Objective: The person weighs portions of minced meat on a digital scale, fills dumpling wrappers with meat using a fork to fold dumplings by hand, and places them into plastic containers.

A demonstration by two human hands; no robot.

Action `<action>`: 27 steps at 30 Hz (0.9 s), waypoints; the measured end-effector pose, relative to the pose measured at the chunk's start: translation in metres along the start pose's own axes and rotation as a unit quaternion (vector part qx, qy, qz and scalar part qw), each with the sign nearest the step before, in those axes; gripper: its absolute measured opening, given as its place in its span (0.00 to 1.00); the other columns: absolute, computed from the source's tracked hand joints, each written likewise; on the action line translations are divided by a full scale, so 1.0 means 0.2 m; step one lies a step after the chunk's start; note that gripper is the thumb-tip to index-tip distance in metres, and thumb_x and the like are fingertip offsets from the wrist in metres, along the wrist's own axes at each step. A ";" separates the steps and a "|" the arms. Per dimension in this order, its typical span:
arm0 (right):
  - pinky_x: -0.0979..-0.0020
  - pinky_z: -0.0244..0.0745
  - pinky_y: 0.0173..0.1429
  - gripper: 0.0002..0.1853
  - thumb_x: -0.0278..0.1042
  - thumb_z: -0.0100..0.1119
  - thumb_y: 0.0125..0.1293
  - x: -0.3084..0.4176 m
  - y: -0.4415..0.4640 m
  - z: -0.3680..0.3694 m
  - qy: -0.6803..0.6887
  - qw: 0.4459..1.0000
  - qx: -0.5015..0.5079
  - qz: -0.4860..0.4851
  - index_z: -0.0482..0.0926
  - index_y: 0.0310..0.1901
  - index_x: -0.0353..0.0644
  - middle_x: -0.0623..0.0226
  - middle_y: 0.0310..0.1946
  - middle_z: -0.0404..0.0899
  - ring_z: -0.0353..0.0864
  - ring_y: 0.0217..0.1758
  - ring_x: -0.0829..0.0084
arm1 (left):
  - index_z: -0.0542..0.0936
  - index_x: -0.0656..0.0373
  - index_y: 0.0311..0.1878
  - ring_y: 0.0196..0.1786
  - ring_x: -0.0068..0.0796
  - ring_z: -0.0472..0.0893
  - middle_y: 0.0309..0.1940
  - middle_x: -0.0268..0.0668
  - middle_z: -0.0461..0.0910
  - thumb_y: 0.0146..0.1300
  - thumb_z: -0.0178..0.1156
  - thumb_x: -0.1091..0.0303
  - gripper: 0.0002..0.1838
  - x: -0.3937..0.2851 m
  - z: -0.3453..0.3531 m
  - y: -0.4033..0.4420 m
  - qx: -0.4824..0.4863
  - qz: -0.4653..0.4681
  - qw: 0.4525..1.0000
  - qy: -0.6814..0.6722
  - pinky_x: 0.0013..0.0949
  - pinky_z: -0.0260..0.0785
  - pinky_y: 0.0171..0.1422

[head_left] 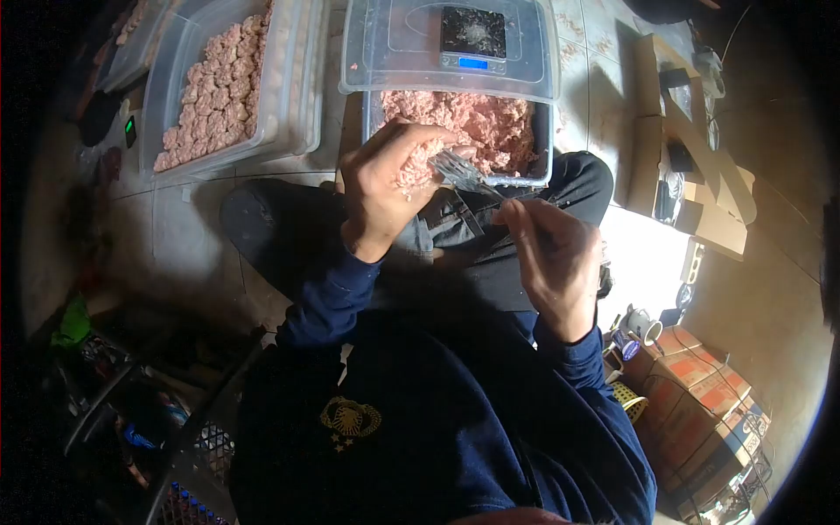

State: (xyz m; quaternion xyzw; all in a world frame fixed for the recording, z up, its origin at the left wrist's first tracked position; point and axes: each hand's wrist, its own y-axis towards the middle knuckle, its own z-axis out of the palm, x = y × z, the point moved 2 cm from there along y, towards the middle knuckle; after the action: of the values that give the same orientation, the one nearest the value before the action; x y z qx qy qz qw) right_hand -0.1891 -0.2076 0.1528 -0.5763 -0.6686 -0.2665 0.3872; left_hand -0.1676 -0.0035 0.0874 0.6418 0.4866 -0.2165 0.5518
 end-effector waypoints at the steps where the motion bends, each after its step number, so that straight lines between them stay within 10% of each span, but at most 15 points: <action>1: 0.71 0.75 0.30 0.09 0.29 0.65 0.73 -0.01 0.00 0.02 -0.001 1.000 0.001 0.001 0.88 0.39 0.31 0.52 0.24 0.86 0.86 0.22 0.70 | 0.86 0.61 0.47 0.43 0.38 0.88 0.40 0.40 0.88 0.48 0.69 0.85 0.21 0.00 0.01 0.00 -0.021 0.029 0.998 0.056 0.32 0.79 0.45; 8: 0.73 0.75 0.37 0.09 0.28 0.62 0.74 -0.07 0.00 -0.01 0.033 0.997 -0.050 0.052 0.88 0.42 0.30 0.55 0.27 0.85 0.84 0.30 0.75 | 0.83 0.59 0.33 0.31 0.27 0.84 0.27 0.35 0.84 0.55 0.79 0.70 0.11 0.18 0.10 -0.10 -0.042 -0.090 0.991 0.085 0.32 0.75 0.33; 11: 0.61 0.75 0.34 0.14 0.20 0.63 0.65 -0.29 0.05 -0.06 -0.236 0.964 -0.095 -0.075 0.86 0.52 0.36 0.53 0.31 0.78 0.83 0.31 0.56 | 0.80 0.63 0.41 0.34 0.18 0.79 0.32 0.32 0.83 0.59 0.79 0.64 0.18 0.30 0.13 -0.10 0.050 -0.276 0.948 -0.150 0.29 0.75 0.40; 14: 0.62 0.76 0.38 0.16 0.19 0.61 0.64 -0.69 -0.07 -0.07 -0.478 0.865 -0.023 -0.151 0.87 0.53 0.39 0.61 0.32 0.76 0.77 0.34 0.60 | 0.83 0.63 0.49 0.43 0.21 0.85 0.40 0.36 0.87 0.59 0.79 0.69 0.18 0.37 0.11 -0.14 0.132 -0.249 0.933 -0.224 0.27 0.78 0.53; 19: 0.63 0.80 0.39 0.13 0.18 0.63 0.66 -0.34 -0.18 -0.29 -0.290 0.956 -0.040 -0.016 0.86 0.51 0.36 0.58 0.34 0.82 0.84 0.35 0.61 | 0.86 0.60 0.45 0.40 0.23 0.87 0.39 0.37 0.89 0.52 0.80 0.76 0.17 0.28 0.10 -0.06 0.165 -0.087 0.958 -0.217 0.30 0.83 0.47; 27: 0.64 0.81 0.31 0.06 0.23 0.66 0.68 -0.03 -0.04 -0.13 -0.127 0.974 0.047 -0.181 0.86 0.44 0.35 0.52 0.30 0.86 0.89 0.30 0.57 | 0.77 0.60 0.33 0.31 0.14 0.74 0.28 0.28 0.77 0.52 0.80 0.74 0.16 0.10 0.13 -0.05 0.196 -0.097 0.949 -0.229 0.24 0.66 0.37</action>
State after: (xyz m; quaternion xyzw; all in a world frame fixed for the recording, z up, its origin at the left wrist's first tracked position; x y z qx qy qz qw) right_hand -0.1908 -0.2325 0.1631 -0.4563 -0.8170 -0.2251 0.2713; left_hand -0.1613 -0.0208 0.0580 0.6203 0.3549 -0.5011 0.4880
